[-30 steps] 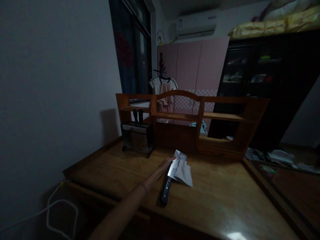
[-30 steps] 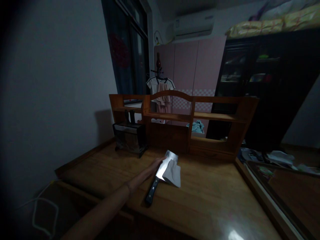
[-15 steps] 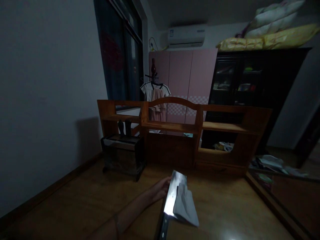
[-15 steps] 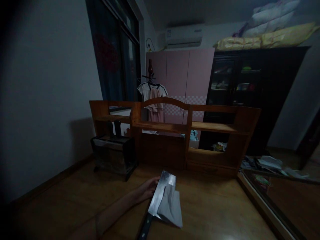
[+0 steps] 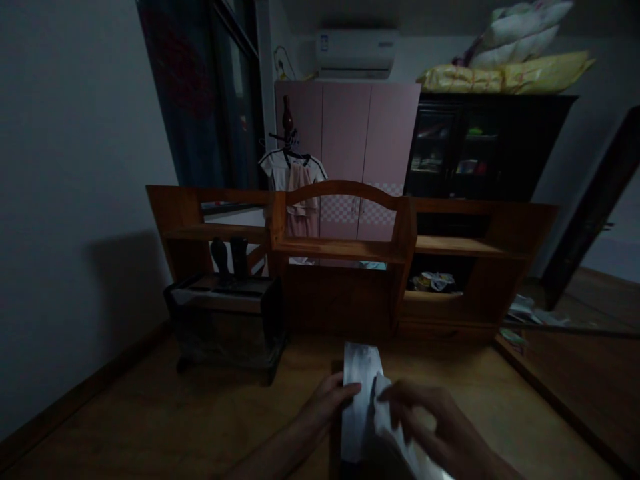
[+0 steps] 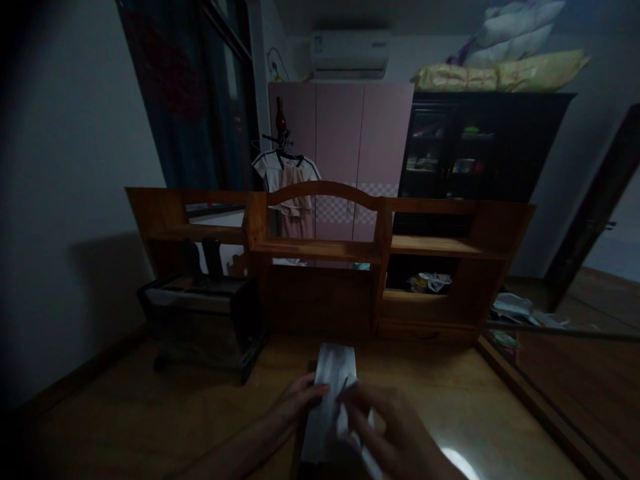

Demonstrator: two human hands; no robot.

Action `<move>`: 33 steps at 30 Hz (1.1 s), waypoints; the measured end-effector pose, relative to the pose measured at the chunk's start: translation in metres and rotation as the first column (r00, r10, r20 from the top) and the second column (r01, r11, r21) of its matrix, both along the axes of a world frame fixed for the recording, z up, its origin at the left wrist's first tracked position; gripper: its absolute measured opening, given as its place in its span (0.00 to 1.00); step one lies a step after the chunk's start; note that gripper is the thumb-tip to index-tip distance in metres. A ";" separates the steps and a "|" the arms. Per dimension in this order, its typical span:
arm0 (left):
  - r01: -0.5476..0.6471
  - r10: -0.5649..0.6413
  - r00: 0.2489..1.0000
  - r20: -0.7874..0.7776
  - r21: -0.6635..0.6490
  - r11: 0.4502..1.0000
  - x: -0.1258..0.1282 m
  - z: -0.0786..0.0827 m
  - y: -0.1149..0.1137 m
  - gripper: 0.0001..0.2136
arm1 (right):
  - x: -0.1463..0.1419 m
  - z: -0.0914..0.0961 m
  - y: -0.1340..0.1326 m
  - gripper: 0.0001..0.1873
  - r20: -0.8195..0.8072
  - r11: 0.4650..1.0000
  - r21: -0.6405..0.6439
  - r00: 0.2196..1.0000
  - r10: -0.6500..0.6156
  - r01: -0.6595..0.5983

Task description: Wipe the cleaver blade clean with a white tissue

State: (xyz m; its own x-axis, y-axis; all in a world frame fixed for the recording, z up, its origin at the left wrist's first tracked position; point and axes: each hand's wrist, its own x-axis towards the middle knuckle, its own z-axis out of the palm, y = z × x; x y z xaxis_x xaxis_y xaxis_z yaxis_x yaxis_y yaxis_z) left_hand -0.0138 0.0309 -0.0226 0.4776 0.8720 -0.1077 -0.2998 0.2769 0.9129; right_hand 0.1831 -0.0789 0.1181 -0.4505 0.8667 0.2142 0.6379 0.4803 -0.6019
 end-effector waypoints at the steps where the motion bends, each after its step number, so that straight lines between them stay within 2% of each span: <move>1: -0.004 0.004 1.000 -0.012 0.020 1.000 -0.001 -0.001 -0.001 0.25 | 0.007 -0.010 0.021 0.18 -0.034 0.998 0.031 0.998 -0.052 0.053; 3: -0.019 0.020 0.999 -0.035 0.045 0.999 -0.002 -0.001 -0.004 0.25 | 0.018 -0.034 0.048 0.16 -0.173 0.969 0.177 0.974 -0.144 0.175; 4: -0.034 0.037 0.998 -0.046 0.049 0.998 -0.002 0.001 -0.005 0.25 | 0.021 -0.047 0.054 0.16 -0.194 0.960 0.190 0.966 -0.170 0.207; 5: -0.050 0.053 0.997 -0.057 0.047 0.998 -0.003 0.003 -0.007 0.25 | 0.024 -0.057 0.055 0.16 -0.190 0.955 0.193 0.963 -0.190 0.226; 7: -0.072 0.075 0.994 -0.075 0.043 0.996 -0.003 0.009 -0.010 0.25 | 0.024 -0.071 0.049 0.15 -0.133 0.963 0.206 0.980 -0.148 0.174; 12: -0.046 0.050 0.998 -0.049 0.072 0.996 -0.003 0.024 -0.017 0.23 | 0.014 -0.075 0.036 0.21 0.120 0.952 0.302 0.993 0.009 -0.045; 15: -0.044 0.044 0.999 -0.009 0.023 0.999 -0.003 0.033 -0.020 0.21 | 0.009 -0.080 0.035 0.27 0.268 0.936 0.341 0.963 -0.012 -0.083; 18: -0.052 0.052 0.998 0.025 -0.030 0.998 -0.003 0.039 -0.022 0.20 | 0.008 -0.084 0.034 0.35 0.366 0.936 0.347 0.928 -0.070 -0.067; 21: -0.060 0.062 0.997 0.040 -0.055 0.997 -0.003 0.039 -0.022 0.17 | 0.009 -0.080 0.032 0.39 0.403 0.935 0.347 0.911 -0.082 -0.069; 24: -0.070 0.073 0.997 0.022 -0.122 0.990 -0.005 0.036 -0.021 0.17 | 0.007 -0.071 0.028 0.40 0.416 0.929 0.352 0.908 -0.045 -0.115; 26: -0.046 0.056 0.996 0.063 -0.153 0.987 -0.005 0.036 -0.020 0.18 | 0.003 -0.069 0.026 0.40 0.417 0.934 0.332 0.909 -0.019 -0.132; 30: -0.005 0.033 0.987 0.155 -0.179 0.984 -0.003 0.043 -0.021 0.18 | -0.002 -0.083 0.026 0.31 0.402 0.960 0.266 0.915 -0.028 -0.087; 33: 0.009 0.021 0.985 0.170 -0.171 0.985 -0.003 0.047 -0.021 0.16 | 0.001 -0.099 0.032 0.34 0.370 0.983 0.182 0.926 -0.076 0.008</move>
State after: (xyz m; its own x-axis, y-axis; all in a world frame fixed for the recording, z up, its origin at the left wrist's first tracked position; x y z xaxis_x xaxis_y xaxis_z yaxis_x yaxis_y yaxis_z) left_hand -0.0166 0.0104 0.0249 0.4967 0.8507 -0.1720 -0.4492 0.4216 0.7877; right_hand 0.1840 -0.0468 0.0192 -0.4914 0.8509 0.1856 0.8218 0.5236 -0.2248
